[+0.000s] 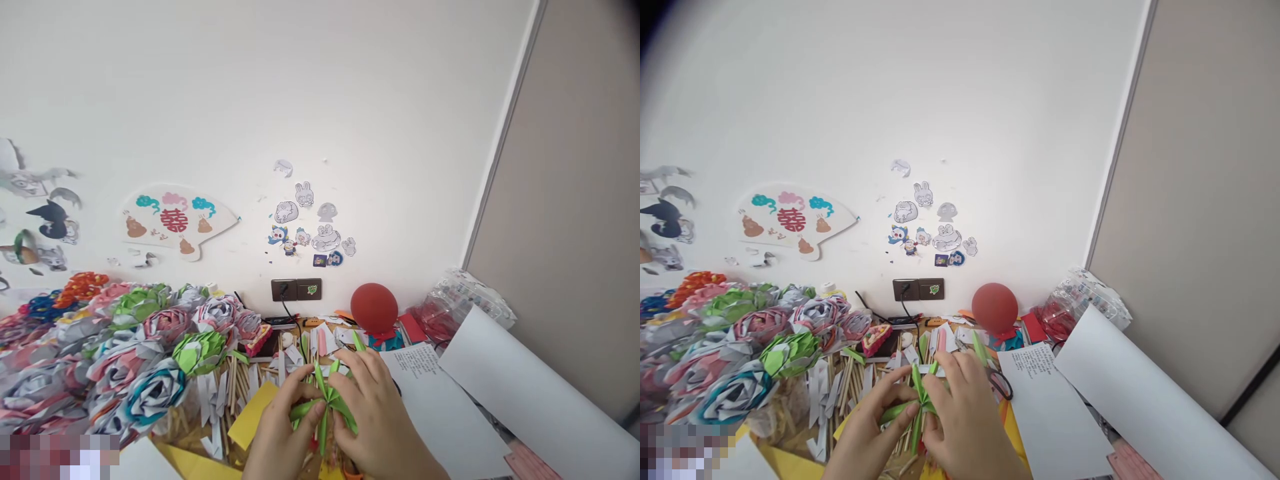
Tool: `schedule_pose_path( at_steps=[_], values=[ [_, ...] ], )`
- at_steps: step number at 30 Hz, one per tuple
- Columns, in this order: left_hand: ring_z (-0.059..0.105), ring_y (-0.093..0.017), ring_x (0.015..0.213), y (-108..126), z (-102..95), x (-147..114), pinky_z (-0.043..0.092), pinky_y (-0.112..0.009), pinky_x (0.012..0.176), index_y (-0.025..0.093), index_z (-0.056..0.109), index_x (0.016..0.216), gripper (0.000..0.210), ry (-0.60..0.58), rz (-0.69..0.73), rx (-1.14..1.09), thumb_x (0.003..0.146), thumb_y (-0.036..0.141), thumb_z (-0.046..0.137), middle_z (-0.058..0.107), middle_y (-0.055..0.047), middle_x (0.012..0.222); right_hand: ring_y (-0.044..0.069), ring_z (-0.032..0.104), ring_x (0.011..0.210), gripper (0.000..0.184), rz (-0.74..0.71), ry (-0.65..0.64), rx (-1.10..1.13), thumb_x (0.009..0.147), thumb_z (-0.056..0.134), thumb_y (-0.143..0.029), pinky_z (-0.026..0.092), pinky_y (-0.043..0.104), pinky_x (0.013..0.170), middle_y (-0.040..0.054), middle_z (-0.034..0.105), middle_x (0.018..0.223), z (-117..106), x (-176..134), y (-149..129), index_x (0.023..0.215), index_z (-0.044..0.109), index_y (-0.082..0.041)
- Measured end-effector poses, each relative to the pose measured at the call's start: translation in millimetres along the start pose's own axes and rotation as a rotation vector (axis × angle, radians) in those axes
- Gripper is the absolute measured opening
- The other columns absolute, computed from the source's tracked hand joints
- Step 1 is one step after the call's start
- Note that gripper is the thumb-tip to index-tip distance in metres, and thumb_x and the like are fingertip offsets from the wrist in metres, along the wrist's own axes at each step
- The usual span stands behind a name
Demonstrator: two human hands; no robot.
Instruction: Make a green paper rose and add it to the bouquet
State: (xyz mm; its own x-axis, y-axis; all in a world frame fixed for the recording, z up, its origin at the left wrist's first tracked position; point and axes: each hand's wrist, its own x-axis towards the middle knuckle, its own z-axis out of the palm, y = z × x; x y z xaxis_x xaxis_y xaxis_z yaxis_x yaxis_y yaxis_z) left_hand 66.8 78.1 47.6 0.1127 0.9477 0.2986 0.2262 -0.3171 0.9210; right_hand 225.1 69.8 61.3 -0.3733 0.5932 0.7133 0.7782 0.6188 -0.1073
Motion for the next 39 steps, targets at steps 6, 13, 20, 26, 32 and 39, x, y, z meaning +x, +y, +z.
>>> schedule_pose_path(
  at_steps=[6,13,20,26,32,39],
  values=[
    [0.066,-0.019,0.078,1.7,-3.3,0.9,0.051,-0.030,0.076,0.016,0.052,0.111,0.037,-0.004,0.002,0.074,0.076,0.027,0.053,0.069,-0.005,0.078,0.020,0.048,0.084,0.009,-0.097,0.060,-0.026,0.079,0.055,-0.014,0.027,0.047,0.094,0.0006,0.064,0.082,7.1,3.2,2.8,0.082,0.058,-0.022],
    [0.066,-0.020,0.078,4.9,-4.7,1.5,0.052,-0.029,0.070,0.015,0.052,0.116,0.042,-0.070,0.013,0.134,0.076,0.031,0.050,0.068,-0.006,0.081,0.015,0.044,0.067,0.028,-0.183,0.137,-0.065,0.082,0.041,-0.005,0.030,0.042,0.089,-0.0024,0.050,0.054,12.4,4.7,5.3,0.058,0.045,-0.018],
    [0.066,-0.022,0.076,3.9,-6.5,4.4,0.052,-0.029,0.070,0.015,0.055,0.110,0.044,-0.025,-0.054,0.094,0.070,0.034,0.054,0.069,-0.005,0.075,0.019,0.049,0.081,0.005,0.008,-0.056,0.109,0.080,0.059,-0.025,0.035,0.039,0.087,0.0004,0.061,0.080,5.9,2.1,10.0,0.084,0.058,-0.022],
    [0.066,-0.024,0.084,-2.8,-10.3,6.0,0.051,-0.031,0.073,0.018,0.056,0.111,0.046,-0.017,-0.068,0.081,0.070,0.037,0.056,0.068,-0.007,0.082,0.024,0.048,0.103,0.034,0.174,-0.121,0.243,0.081,0.060,-0.035,0.041,0.036,0.086,0.0061,0.057,0.111,-25.2,-0.8,26.1,0.113,0.053,-0.023],
    [0.064,-0.026,0.088,-13.8,-11.7,8.4,0.049,-0.035,0.079,0.017,0.057,0.106,0.043,-0.044,-0.086,0.052,0.069,0.038,0.058,0.068,-0.009,0.088,0.022,0.051,0.095,0.013,0.216,-0.117,0.229,0.083,0.053,-0.017,0.042,0.035,0.081,0.0049,0.060,0.100,-38.1,0.2,28.4,0.094,0.059,-0.022],
    [0.062,-0.021,0.077,-20.9,-7.1,12.6,0.046,-0.033,0.076,0.012,0.041,0.125,0.062,-0.077,-0.059,-0.035,0.069,0.033,0.056,0.065,-0.002,0.074,0.022,0.054,0.088,0.011,0.274,-0.327,0.168,0.076,0.063,-0.019,0.043,0.033,0.077,0.0022,0.062,0.090,-3.1,-42.1,25.2,0.086,0.063,-0.022]
  ],
)
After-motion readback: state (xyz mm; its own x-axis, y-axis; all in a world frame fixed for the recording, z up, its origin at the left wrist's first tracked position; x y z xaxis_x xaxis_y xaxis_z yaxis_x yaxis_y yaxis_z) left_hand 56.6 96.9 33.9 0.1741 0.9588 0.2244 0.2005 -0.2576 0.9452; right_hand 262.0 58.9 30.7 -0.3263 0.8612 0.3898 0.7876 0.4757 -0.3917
